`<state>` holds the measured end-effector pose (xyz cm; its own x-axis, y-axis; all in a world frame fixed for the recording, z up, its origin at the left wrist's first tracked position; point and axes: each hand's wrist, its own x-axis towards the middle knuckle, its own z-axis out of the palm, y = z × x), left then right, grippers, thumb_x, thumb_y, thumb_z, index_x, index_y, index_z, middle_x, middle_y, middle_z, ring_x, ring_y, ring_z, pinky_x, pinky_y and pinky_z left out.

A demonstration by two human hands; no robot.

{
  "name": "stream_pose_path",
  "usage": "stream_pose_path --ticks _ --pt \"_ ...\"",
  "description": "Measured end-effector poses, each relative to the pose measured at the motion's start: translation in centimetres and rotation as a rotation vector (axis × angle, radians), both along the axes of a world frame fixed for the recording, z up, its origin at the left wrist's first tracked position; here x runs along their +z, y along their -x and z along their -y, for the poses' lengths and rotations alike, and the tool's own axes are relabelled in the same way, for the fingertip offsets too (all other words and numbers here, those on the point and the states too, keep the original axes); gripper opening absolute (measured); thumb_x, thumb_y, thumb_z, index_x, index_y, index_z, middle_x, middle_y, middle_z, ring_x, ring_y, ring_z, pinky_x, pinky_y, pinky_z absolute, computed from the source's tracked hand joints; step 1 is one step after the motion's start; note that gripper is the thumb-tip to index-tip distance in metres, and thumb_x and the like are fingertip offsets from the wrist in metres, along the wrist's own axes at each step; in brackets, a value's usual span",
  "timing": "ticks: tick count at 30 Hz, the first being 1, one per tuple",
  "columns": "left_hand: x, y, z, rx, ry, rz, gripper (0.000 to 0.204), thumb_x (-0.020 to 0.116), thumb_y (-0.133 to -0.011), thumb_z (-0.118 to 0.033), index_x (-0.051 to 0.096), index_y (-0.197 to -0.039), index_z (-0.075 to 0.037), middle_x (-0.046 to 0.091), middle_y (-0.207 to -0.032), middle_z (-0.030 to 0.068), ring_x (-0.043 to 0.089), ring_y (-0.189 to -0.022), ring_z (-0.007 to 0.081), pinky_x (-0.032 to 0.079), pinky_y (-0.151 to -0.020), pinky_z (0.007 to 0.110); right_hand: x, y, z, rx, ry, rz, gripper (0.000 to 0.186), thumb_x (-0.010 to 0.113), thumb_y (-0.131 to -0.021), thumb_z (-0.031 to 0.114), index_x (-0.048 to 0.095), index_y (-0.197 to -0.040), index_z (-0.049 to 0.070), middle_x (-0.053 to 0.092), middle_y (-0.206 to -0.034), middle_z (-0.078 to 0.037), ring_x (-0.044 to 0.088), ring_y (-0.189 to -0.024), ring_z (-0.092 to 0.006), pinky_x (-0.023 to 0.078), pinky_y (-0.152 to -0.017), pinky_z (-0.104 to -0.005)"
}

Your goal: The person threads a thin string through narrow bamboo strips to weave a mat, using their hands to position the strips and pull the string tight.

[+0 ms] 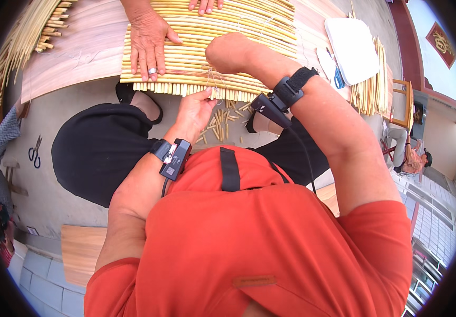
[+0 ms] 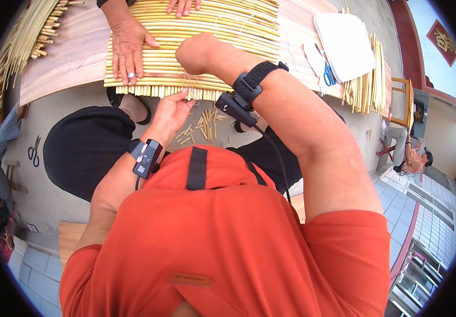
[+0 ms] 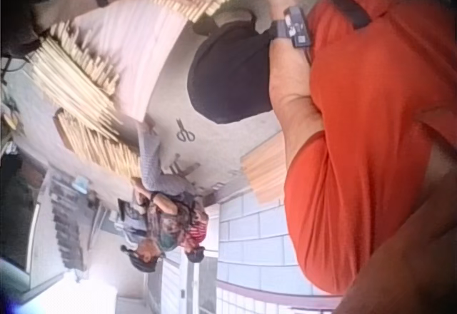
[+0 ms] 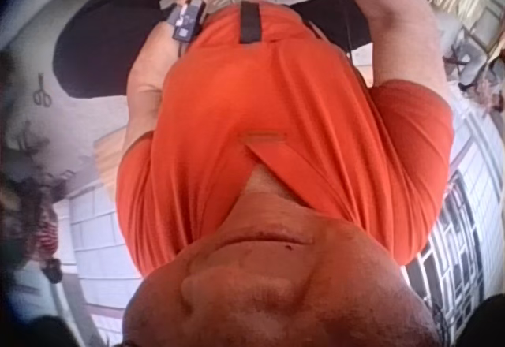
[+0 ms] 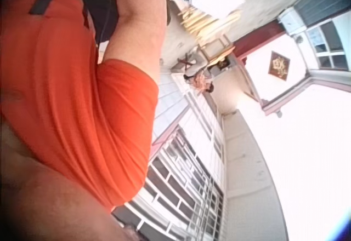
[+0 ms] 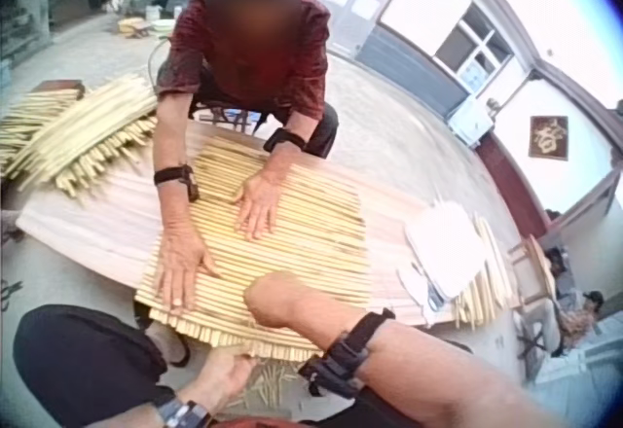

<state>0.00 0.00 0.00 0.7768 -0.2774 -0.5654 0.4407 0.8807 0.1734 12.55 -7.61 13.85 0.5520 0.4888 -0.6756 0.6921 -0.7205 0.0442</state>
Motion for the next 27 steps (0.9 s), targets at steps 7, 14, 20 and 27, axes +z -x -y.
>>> stream_pose_path --ticks 7,14,20,27 --pt "0.3 0.2 0.1 -0.044 -0.002 -0.056 0.034 0.052 -0.082 0.004 0.048 -0.115 -0.002 0.057 -0.107 0.0091 0.054 -0.098 0.0212 0.043 -0.087 0.039 -0.2 0.5 0.4 0.06 -0.08 0.066 0.017 0.054 -0.073 0.009 0.068 -0.081 0.003 0.065 -0.08 -0.017 0.064 -0.077 -0.0318 0.05 -0.067 -0.0404" --pt "-0.2 0.2 -0.2 -0.056 -0.028 -0.058 0.033 0.054 -0.082 0.002 0.05 -0.115 -0.005 0.057 -0.107 0.0076 0.054 -0.097 0.0202 0.042 -0.084 0.039 -0.2 1.3 -0.5 0.119 -0.047 0.079 0.015 0.058 -0.072 0.009 0.068 -0.082 0.004 0.066 -0.079 -0.013 0.065 -0.075 -0.0289 0.051 -0.064 -0.0384" --pt "0.4 0.2 -0.1 -0.089 -0.04 -0.03 0.032 0.052 -0.084 0.002 0.048 -0.115 -0.003 0.057 -0.105 0.0082 0.054 -0.098 0.0207 0.043 -0.087 0.038 0.0 0.4 0.3 0.127 0.016 0.112 0.018 0.056 -0.077 0.01 0.068 -0.089 0.005 0.067 -0.088 -0.01 0.065 -0.083 -0.0251 0.051 -0.069 -0.0366" --pt "0.6 0.8 -0.4 -0.104 -0.076 -0.06 0.032 0.051 -0.085 0.002 0.046 -0.117 -0.002 0.056 -0.108 0.0095 0.054 -0.099 0.0223 0.044 -0.087 0.04 -0.6 0.8 0.5 0.144 -0.084 0.099 0.013 0.056 -0.071 0.009 0.068 -0.077 0.005 0.066 -0.077 -0.013 0.064 -0.075 -0.0297 0.05 -0.065 -0.0392"
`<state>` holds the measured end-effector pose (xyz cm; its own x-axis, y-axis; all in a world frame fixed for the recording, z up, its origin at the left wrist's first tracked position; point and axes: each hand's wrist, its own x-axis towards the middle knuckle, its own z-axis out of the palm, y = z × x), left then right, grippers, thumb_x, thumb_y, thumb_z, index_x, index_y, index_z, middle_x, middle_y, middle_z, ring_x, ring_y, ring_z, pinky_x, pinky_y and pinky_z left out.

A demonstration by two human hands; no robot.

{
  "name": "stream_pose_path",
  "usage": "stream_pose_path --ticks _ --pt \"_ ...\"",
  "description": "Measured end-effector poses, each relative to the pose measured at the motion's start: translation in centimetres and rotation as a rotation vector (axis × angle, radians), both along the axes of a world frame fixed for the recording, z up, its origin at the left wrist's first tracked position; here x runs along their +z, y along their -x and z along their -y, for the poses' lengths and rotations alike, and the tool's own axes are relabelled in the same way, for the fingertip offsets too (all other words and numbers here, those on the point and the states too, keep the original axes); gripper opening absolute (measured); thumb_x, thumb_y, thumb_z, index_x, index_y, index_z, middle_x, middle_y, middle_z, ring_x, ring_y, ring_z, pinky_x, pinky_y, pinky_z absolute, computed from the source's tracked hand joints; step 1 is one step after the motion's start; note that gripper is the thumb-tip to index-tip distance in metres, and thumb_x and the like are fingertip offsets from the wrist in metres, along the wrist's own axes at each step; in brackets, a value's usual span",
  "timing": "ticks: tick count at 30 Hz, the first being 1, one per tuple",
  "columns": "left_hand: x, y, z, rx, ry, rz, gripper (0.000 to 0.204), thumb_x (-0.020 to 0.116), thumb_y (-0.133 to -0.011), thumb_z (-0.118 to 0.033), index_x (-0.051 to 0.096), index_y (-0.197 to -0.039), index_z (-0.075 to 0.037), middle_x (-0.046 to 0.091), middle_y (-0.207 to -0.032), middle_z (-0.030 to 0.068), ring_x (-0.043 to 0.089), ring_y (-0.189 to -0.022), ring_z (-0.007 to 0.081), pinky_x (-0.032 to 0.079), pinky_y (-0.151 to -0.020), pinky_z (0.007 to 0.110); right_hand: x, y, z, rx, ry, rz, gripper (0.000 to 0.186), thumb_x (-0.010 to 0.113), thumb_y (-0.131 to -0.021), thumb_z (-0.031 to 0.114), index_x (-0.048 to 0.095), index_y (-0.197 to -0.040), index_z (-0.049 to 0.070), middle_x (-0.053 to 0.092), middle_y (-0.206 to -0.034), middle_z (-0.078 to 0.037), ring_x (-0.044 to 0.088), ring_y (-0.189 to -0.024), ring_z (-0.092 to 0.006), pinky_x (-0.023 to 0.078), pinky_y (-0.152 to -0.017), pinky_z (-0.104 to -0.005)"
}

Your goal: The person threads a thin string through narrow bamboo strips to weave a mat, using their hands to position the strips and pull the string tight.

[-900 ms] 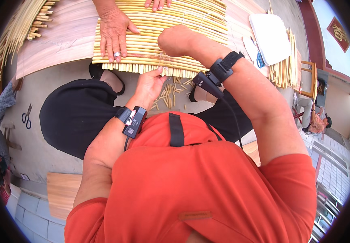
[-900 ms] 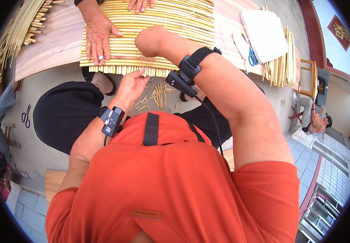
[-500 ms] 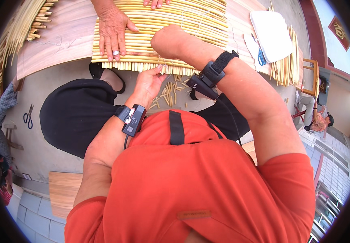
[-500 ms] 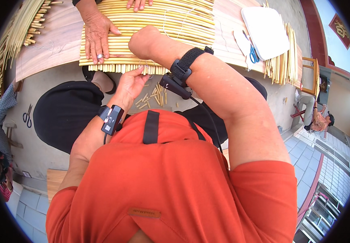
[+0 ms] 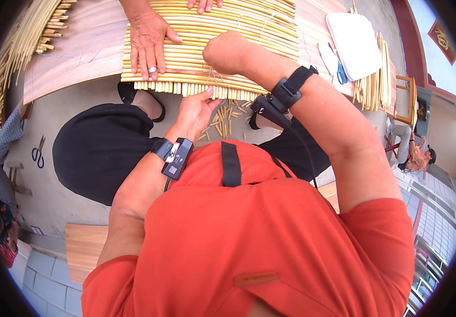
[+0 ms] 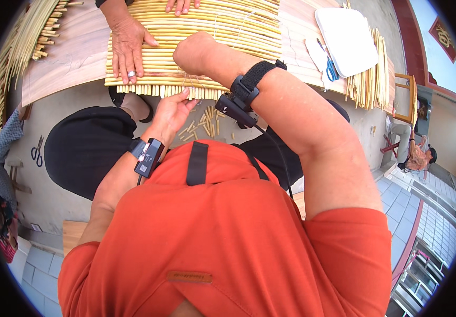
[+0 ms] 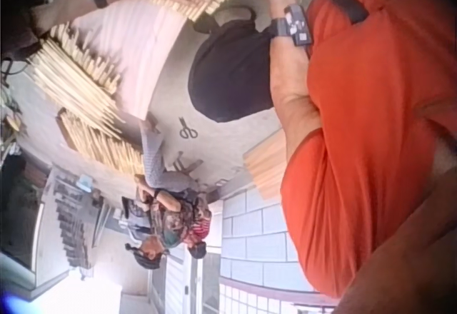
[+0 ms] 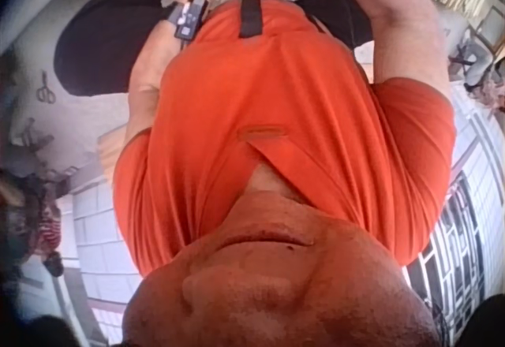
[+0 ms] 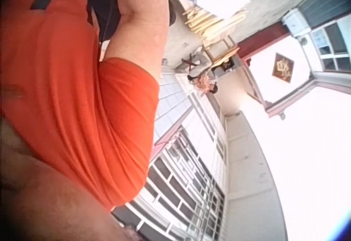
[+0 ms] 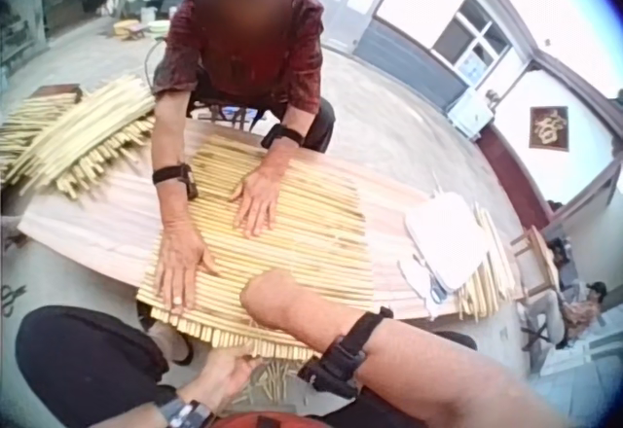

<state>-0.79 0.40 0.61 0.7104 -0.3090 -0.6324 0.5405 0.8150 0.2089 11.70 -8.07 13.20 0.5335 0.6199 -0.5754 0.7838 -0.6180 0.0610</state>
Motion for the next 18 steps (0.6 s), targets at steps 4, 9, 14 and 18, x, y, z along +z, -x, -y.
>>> stream_pose_path --ticks 4,9,14,18 --pt "0.8 0.2 -0.2 0.016 -0.032 0.013 0.033 0.049 -0.086 0.002 0.045 -0.118 -0.002 0.055 -0.111 0.0104 0.053 -0.1 0.0233 0.044 -0.087 0.042 -0.1 -0.2 0.3 -0.016 -0.032 -0.015 0.014 0.056 -0.071 0.009 0.068 -0.078 0.005 0.066 -0.078 -0.014 0.065 -0.076 -0.0294 0.051 -0.065 -0.0394" --pt "0.9 0.0 -0.2 -0.018 -0.061 -0.009 0.034 0.048 -0.085 0.003 0.044 -0.119 -0.002 0.054 -0.112 0.0104 0.053 -0.1 0.0234 0.043 -0.086 0.043 -0.4 0.0 0.6 -0.007 -0.031 -0.047 0.015 0.056 -0.072 0.009 0.068 -0.079 0.005 0.066 -0.078 -0.013 0.065 -0.074 -0.0293 0.051 -0.064 -0.039" --pt "-0.1 -0.2 0.3 0.025 -0.064 -0.018 0.033 0.05 -0.084 0.003 0.047 -0.116 -0.003 0.056 -0.109 0.0089 0.053 -0.098 0.0216 0.039 -0.088 0.043 0.1 1.0 -0.1 -0.001 -0.037 -0.044 0.014 0.057 -0.072 0.01 0.068 -0.079 0.005 0.066 -0.078 -0.012 0.065 -0.073 -0.0279 0.052 -0.062 -0.0378" --pt "0.3 -0.3 0.4 0.013 -0.084 -0.067 0.031 0.052 -0.083 0.003 0.05 -0.112 -0.006 0.057 -0.104 0.0069 0.052 -0.096 0.0199 0.035 -0.09 0.044 -0.9 1.7 0.1 0.025 -0.041 0.022 0.013 0.059 -0.072 0.013 0.069 -0.079 0.006 0.066 -0.077 -0.01 0.066 -0.073 -0.0253 0.052 -0.062 -0.0365"
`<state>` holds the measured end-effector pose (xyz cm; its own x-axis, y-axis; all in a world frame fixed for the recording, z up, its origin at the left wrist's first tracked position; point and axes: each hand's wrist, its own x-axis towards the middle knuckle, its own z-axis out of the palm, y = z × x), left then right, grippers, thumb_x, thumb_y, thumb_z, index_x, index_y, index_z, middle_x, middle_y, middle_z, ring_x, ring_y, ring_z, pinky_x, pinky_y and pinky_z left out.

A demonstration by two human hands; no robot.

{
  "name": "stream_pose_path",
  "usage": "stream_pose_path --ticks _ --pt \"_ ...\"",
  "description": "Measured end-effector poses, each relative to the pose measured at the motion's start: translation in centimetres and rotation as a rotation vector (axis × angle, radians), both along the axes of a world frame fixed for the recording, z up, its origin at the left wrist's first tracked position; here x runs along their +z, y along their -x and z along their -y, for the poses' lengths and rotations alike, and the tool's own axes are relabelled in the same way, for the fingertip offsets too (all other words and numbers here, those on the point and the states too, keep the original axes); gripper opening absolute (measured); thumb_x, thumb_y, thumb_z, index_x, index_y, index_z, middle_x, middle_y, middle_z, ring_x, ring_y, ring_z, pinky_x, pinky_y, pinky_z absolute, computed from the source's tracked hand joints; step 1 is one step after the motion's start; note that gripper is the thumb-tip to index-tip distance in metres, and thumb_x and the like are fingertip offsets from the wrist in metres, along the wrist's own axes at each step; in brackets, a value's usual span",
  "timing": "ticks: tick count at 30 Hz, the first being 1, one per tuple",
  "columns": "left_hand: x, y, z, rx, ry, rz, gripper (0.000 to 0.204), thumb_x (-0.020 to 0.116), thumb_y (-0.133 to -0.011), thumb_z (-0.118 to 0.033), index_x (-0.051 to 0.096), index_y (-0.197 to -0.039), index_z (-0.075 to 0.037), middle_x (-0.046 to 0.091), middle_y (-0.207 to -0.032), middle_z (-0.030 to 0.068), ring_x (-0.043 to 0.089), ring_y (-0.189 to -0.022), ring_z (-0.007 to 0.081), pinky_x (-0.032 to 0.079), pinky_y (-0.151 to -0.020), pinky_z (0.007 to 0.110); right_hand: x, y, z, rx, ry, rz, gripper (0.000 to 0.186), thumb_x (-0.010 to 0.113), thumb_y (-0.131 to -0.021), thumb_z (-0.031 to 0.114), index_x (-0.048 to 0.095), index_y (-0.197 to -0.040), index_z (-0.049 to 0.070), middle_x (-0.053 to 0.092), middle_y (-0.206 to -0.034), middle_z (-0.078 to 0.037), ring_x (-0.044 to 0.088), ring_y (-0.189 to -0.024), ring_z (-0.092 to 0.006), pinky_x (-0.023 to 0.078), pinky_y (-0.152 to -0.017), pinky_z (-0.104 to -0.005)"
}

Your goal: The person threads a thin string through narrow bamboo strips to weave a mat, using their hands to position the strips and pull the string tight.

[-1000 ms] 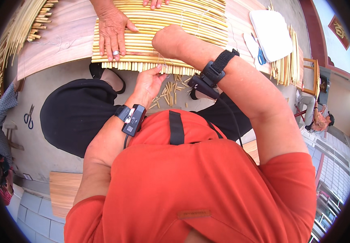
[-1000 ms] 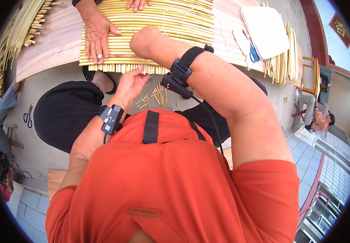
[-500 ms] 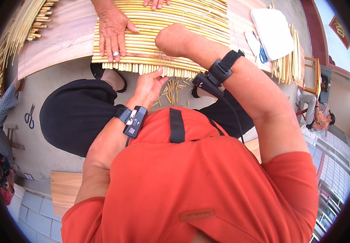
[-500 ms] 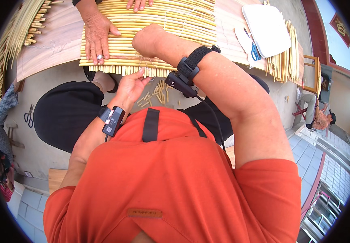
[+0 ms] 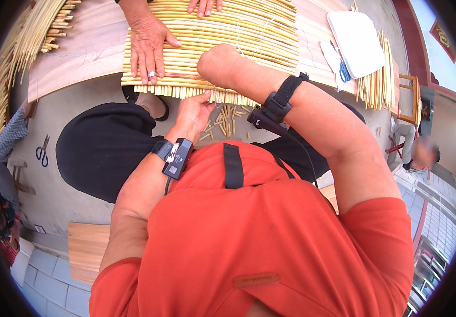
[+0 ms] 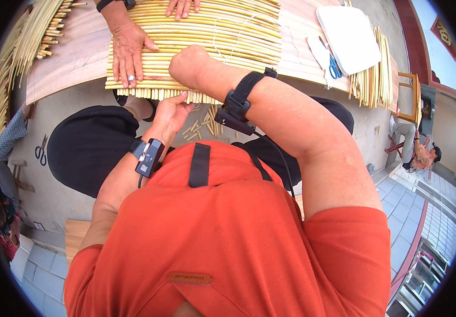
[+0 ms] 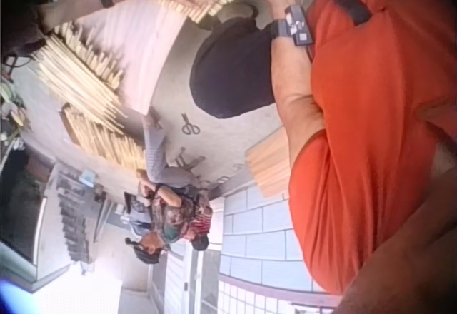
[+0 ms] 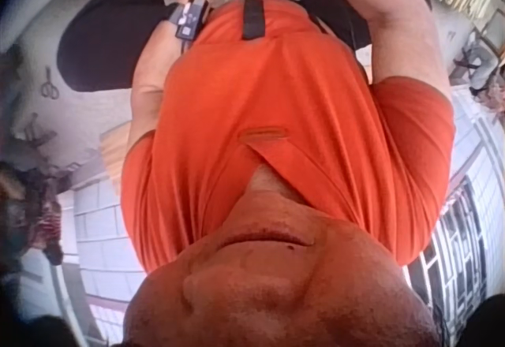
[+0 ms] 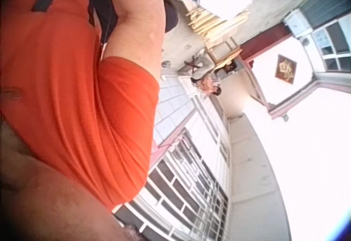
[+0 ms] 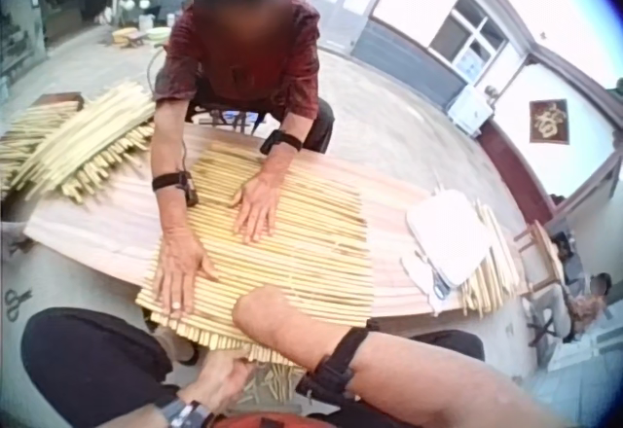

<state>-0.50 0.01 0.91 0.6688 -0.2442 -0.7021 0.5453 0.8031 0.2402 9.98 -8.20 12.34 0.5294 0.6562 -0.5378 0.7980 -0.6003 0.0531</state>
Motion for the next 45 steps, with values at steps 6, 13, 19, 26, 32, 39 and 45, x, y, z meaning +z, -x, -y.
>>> stream_pose_path --ticks 6,13,19,26,32,39,45 --pt "-0.9 0.0 -0.2 -0.005 0.062 0.006 0.032 0.05 -0.083 0.004 0.05 -0.112 -0.008 0.057 -0.101 0.006 0.052 -0.094 0.019 0.038 -0.085 0.044 -1.4 2.0 -0.9 -0.147 0.037 0.064 0.02 0.063 -0.074 0.016 0.067 -0.09 0.006 0.067 -0.087 -0.007 0.066 -0.081 -0.0197 0.052 -0.062 -0.0325" --pt "-0.7 -0.1 -0.2 -0.022 0.049 -0.002 0.029 0.05 -0.08 0.006 0.051 -0.108 -0.001 0.056 -0.102 0.0104 0.054 -0.09 0.0213 0.041 -0.083 0.042 -3.0 2.9 -1.7 -0.244 -0.007 0.09 0.033 0.067 -0.069 0.016 0.049 -0.092 0.003 0.066 -0.073 -0.01 0.067 -0.069 -0.0232 0.051 -0.054 -0.0332" --pt "-0.9 0.1 -0.2 -0.04 0.059 0.082 0.025 0.051 -0.081 0.004 0.051 -0.106 0.0 0.057 -0.101 0.0102 0.054 -0.088 0.0227 0.043 -0.082 0.039 1.1 4.2 0.5 -0.376 -0.415 0.081 0.027 0.062 -0.072 0.014 0.049 -0.093 0.002 0.063 -0.072 -0.015 0.063 -0.067 -0.0323 0.049 -0.057 -0.039" --pt "1.1 1.4 -1.2 0.125 -0.074 0.011 0.054 0.064 -0.082 -0.024 0.039 -0.125 -0.003 0.039 -0.131 0.0166 0.034 -0.123 0.0274 0.023 -0.104 0.047 -3.2 11.2 7.8 -0.453 -0.17 -0.856 0.022 0.046 -0.081 0.018 0.061 -0.085 0.002 0.061 -0.08 -0.023 0.061 -0.069 -0.0321 0.049 -0.061 -0.0407" --pt "2.1 0.5 -3.1 0.151 -0.386 -0.191 0.084 0.058 -0.079 -0.054 0.018 -0.14 -0.011 0.017 -0.143 0.016 0.01 -0.134 0.0294 0.008 -0.106 0.052 -16.6 12.7 4.7 -1.312 -1.195 -1.661 0.023 0.045 -0.092 0.027 0.054 -0.084 0.008 0.052 -0.067 0.001 0.046 -0.054 -0.009 0.038 -0.051 -0.0226" --pt "2.8 1.0 -3.1 0.062 -0.435 -0.155 0.072 0.051 -0.084 -0.053 0.029 -0.135 -0.007 0.03 -0.137 0.0128 0.021 -0.13 0.0277 0.017 -0.104 0.047 -17.1 11.2 3.2 -1.329 -1.628 -2.176 0.024 0.054 -0.088 0.034 0.056 -0.083 0.01 0.054 -0.069 0.001 0.045 -0.058 -0.0088 0.037 -0.053 -0.0232" --pt "2.7 -0.3 -2.3 0.151 -0.447 -0.095 0.048 0.057 -0.087 -0.034 0.043 -0.122 -0.005 0.051 -0.119 0.0061 0.047 -0.108 0.0216 0.037 -0.094 0.039 -18.3 10.4 4.7 -1.328 -1.732 -2.106 0.028 0.052 -0.089 0.033 0.058 -0.096 0.006 0.059 -0.084 -0.004 0.052 -0.072 -0.0138 0.043 -0.063 -0.0275"
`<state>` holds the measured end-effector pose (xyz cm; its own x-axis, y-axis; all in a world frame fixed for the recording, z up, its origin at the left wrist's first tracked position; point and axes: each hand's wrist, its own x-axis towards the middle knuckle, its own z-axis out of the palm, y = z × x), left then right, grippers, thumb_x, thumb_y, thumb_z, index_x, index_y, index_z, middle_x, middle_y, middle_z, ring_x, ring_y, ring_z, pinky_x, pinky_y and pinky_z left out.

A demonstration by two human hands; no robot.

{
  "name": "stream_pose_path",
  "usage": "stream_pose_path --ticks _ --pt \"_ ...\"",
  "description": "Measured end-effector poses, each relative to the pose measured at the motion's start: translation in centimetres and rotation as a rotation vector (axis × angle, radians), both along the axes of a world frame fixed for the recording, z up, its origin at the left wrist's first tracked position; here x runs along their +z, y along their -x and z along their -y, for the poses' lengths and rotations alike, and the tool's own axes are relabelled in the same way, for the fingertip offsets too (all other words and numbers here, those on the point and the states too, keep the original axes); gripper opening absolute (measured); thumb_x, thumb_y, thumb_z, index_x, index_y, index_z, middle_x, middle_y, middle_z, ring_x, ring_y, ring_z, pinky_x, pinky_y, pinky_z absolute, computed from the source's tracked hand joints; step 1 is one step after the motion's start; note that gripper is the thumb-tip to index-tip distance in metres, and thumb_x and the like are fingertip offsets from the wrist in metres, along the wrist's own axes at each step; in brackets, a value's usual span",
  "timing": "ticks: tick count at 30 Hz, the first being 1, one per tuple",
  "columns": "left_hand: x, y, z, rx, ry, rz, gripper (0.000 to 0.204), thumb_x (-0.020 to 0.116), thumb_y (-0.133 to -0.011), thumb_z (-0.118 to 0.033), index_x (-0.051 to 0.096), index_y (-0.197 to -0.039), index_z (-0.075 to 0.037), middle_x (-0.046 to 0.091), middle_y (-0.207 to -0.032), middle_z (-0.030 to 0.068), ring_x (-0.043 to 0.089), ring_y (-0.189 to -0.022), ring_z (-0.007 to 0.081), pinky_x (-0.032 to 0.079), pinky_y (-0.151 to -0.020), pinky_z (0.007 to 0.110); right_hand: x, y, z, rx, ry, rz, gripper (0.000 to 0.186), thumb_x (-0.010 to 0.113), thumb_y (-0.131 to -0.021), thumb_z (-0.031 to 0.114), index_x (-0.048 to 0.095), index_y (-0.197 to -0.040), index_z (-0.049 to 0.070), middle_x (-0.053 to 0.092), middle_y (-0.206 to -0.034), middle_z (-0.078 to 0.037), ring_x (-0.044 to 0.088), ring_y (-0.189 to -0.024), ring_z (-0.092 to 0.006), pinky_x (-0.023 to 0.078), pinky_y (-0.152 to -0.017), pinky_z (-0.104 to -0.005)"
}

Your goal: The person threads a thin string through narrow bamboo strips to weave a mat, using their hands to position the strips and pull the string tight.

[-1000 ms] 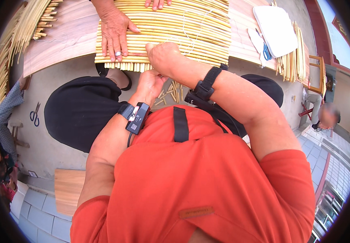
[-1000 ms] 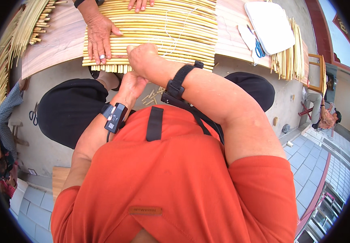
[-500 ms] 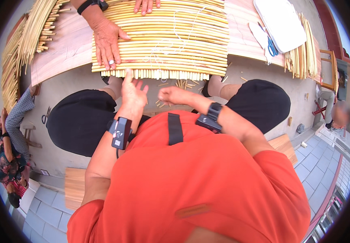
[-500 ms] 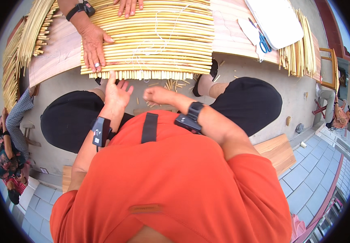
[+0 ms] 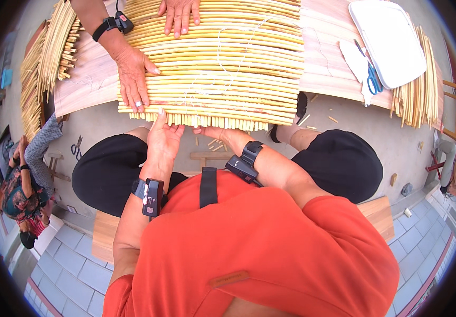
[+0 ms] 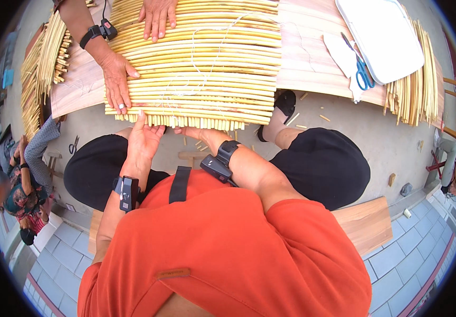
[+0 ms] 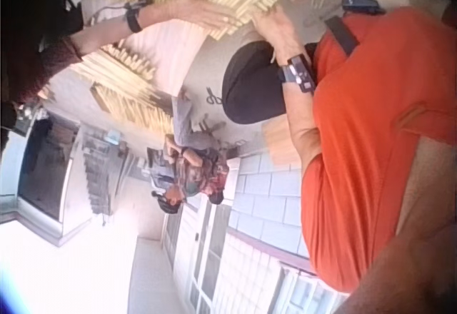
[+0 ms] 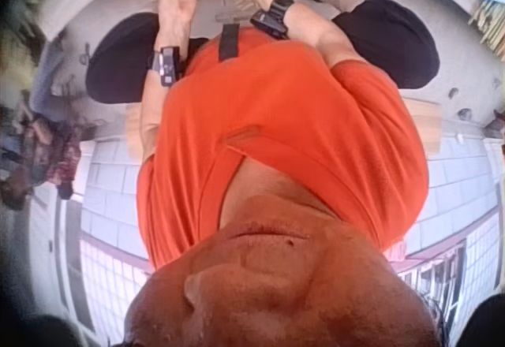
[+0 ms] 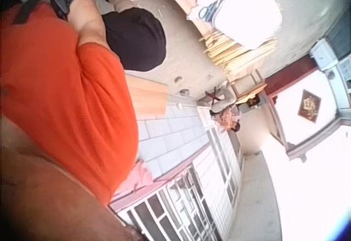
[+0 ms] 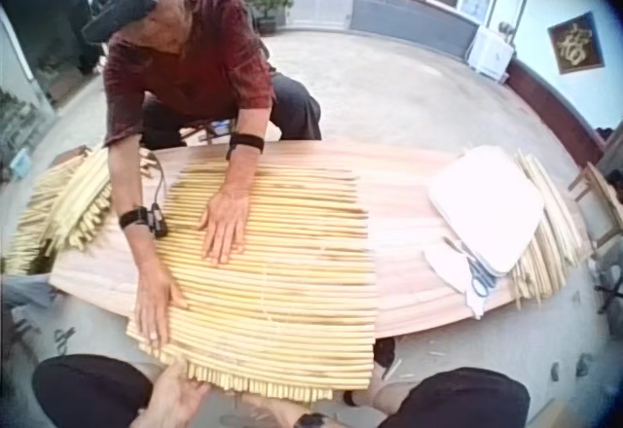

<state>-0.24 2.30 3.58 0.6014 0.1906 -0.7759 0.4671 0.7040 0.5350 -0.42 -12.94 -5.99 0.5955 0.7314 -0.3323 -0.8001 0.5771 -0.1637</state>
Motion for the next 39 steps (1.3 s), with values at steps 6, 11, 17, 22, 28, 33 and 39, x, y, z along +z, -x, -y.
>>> stream_pose_path --ticks 6,11,17,22,28,33,39 --pt "0.0 -0.6 0.4 0.06 0.016 -0.021 0.042 0.059 -0.086 -0.024 0.045 -0.12 -0.004 0.054 -0.115 0.0075 0.05 -0.105 0.0212 0.042 -0.092 0.039 3.6 0.7 2.4 -0.006 0.465 0.261 0.034 0.053 -0.089 0.033 0.055 -0.108 0.005 0.058 -0.101 -0.005 0.053 -0.087 -0.0167 0.042 -0.076 -0.0291" --pt "0.4 -0.9 0.7 0.054 -0.007 -0.042 0.042 0.058 -0.087 -0.023 0.044 -0.122 -0.003 0.053 -0.118 0.0081 0.05 -0.107 0.0218 0.04 -0.095 0.04 5.2 0.7 2.7 0.007 0.66 0.378 0.042 0.053 -0.088 0.032 0.052 -0.119 0.003 0.056 -0.116 -0.006 0.053 -0.099 -0.0191 0.042 -0.086 -0.0305" --pt "0.8 -1.0 1.2 0.07 0.031 -0.004 0.043 0.054 -0.089 -0.023 0.041 -0.126 -0.004 0.049 -0.125 0.009 0.046 -0.116 0.0229 0.036 -0.1 0.041 6.6 -0.2 3.2 0.095 0.831 0.511 0.041 0.056 -0.086 0.029 0.052 -0.117 0.003 0.057 -0.113 -0.005 0.053 -0.099 -0.0202 0.043 -0.088 -0.0336" --pt "0.4 -0.6 1.4 0.115 0.101 0.028 0.045 0.055 -0.089 -0.025 0.04 -0.127 -0.007 0.048 -0.126 0.0088 0.048 -0.114 0.0236 0.038 -0.099 0.042 5.0 -0.2 3.4 0.066 0.742 0.398 0.033 0.053 -0.087 0.026 0.052 -0.111 0.004 0.057 -0.104 -0.005 0.053 -0.09 -0.0188 0.044 -0.08 -0.0322" --pt "-0.2 -0.2 0.9 0.126 0.162 0.029 0.043 0.055 -0.089 -0.019 0.04 -0.127 -0.006 0.05 -0.124 0.0088 0.049 -0.113 0.0248 0.039 -0.098 0.043 2.2 -0.2 4.0 -0.006 0.524 0.111 0.024 0.051 -0.087 0.023 0.052 -0.103 0.004 0.056 -0.093 -0.004 0.053 -0.079 -0.0172 0.046 -0.071 -0.0305" --pt "-0.7 0.5 -1.4 -0.278 0.295 0.202 0.047 0.055 -0.087 -0.01 0.037 -0.13 -0.009 0.044 -0.131 0.0082 0.042 -0.121 0.0268 0.035 -0.1 0.049 -1.6 0.1 6.4 -0.156 0.286 -0.277 0.017 0.049 -0.088 0.02 0.052 -0.096 0.005 0.056 -0.083 -0.003 0.052 -0.07 -0.0158 0.047 -0.064 -0.0291" --pt "-2.5 3.1 -2.2 -0.639 0.278 0.205 0.052 0.058 -0.083 -0.007 0.035 -0.13 -0.009 0.036 -0.135 0.0108 0.04 -0.121 0.0311 0.037 -0.096 0.051 -6.3 2.6 12.2 -0.43 0.272 -0.711 0.012 0.046 -0.088 0.016 0.053 -0.088 0.006 0.055 -0.072 -0.002 0.052 -0.059 -0.0142 0.048 -0.055 -0.0274"
